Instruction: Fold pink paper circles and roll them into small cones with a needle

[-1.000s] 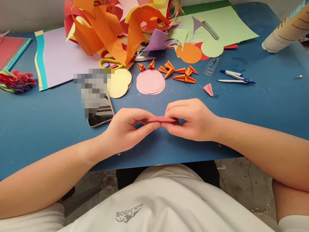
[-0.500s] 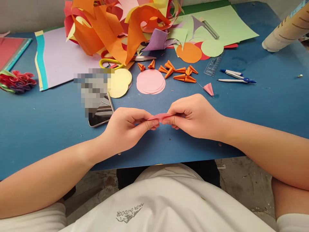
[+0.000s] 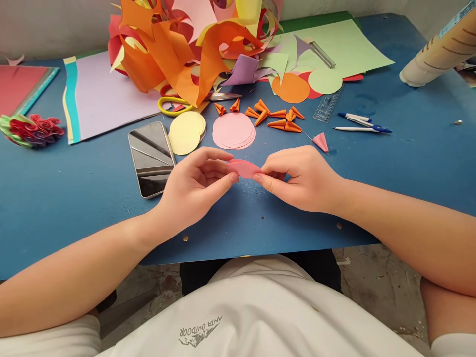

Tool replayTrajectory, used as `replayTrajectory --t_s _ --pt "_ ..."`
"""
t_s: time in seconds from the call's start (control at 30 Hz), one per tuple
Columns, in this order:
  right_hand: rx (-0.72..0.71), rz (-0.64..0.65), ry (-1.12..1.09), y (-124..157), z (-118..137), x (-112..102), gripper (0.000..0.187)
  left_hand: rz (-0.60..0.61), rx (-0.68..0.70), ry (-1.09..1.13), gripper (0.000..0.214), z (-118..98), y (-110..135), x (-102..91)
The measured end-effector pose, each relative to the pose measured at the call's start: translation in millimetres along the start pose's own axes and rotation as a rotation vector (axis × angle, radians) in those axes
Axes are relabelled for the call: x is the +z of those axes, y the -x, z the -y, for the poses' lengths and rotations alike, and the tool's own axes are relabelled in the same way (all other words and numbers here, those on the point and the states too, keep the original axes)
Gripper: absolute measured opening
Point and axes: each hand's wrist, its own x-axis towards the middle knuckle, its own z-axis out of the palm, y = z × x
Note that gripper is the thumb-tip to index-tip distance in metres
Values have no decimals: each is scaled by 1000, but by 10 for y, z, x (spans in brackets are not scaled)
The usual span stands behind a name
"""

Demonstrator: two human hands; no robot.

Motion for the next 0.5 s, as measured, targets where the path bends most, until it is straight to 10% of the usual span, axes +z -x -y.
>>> replayTrajectory --t_s 0.5 --pt "-7 -76 61 17 -28 76 32 132 64 -4 7 63 1 -2"
